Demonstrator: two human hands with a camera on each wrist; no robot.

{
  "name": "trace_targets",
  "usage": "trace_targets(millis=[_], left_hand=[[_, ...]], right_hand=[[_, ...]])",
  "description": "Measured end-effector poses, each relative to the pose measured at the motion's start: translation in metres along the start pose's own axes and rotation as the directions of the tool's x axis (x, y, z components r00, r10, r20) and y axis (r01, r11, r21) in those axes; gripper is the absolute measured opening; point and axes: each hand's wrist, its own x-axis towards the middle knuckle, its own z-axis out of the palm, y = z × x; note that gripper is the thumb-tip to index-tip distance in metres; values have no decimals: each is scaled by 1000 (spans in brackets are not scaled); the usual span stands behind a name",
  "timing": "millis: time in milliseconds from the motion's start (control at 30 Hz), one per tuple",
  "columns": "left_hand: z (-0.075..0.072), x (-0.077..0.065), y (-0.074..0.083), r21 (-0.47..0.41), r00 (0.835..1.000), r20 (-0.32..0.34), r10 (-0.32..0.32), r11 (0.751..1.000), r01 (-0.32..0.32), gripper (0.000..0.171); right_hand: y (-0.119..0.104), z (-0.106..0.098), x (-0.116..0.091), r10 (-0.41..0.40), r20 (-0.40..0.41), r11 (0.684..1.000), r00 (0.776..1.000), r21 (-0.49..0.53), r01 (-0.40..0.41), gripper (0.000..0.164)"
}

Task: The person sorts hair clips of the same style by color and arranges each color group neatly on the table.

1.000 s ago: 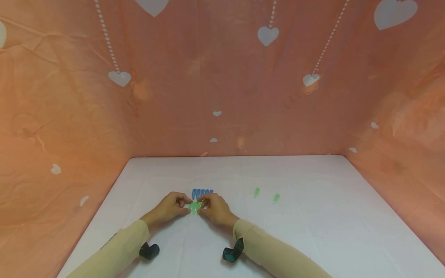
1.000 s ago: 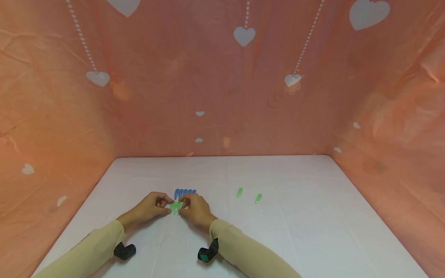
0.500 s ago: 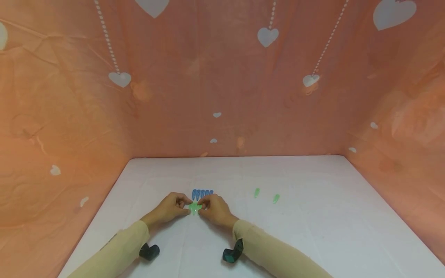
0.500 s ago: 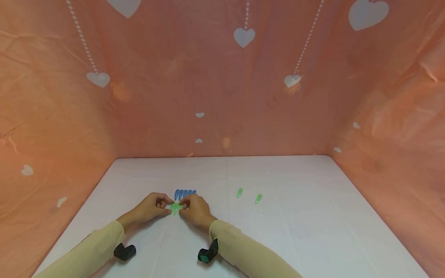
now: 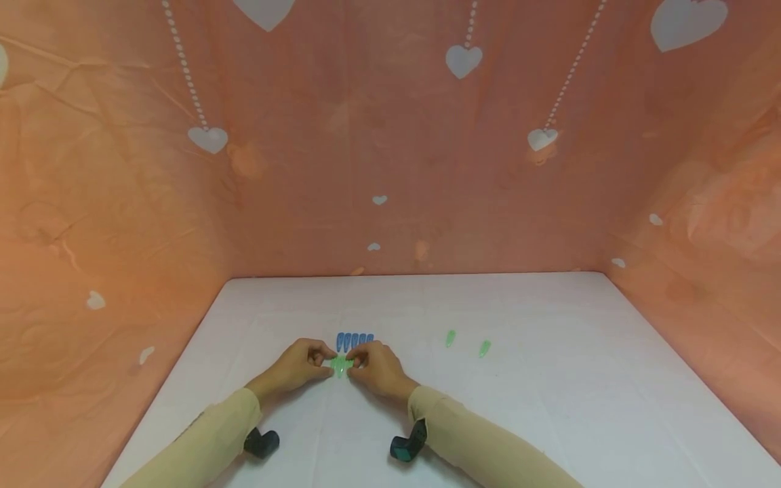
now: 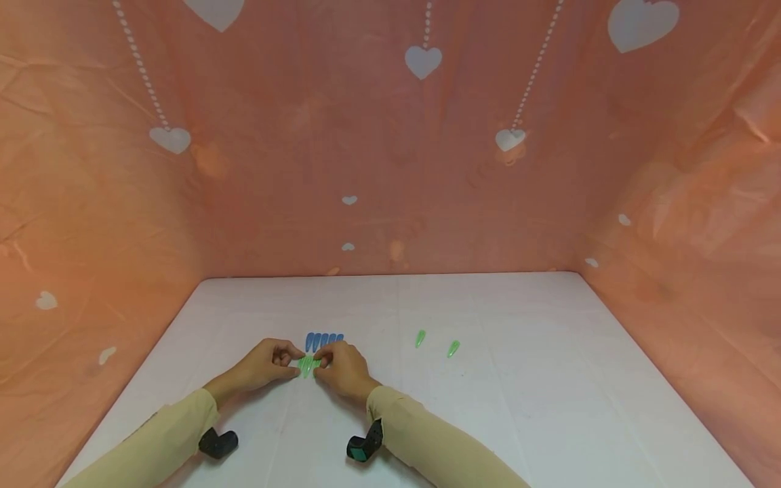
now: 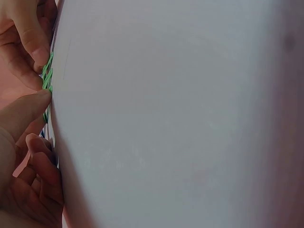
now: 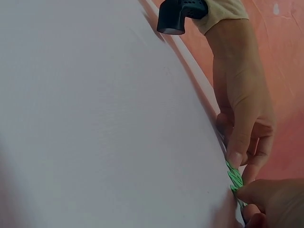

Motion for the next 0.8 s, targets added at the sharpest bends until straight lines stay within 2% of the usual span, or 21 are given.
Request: trace_targets(millis=[233,533,800], left_hand=[[0,0,0,-2,1000,2,-14,1000,14,27],[-1,0,2,10,1000,9,-2,1000,2,27],[-2,0,3,3,1000,13,-4,1000,4,27]], right_hand=[[0,0,0,3,-1,1000,1000,3,-3,21],[1,-1,1,-12,-2,1000,1000,7,12,21],[4,-2,0,-25,9,997,1000,66,25,21]])
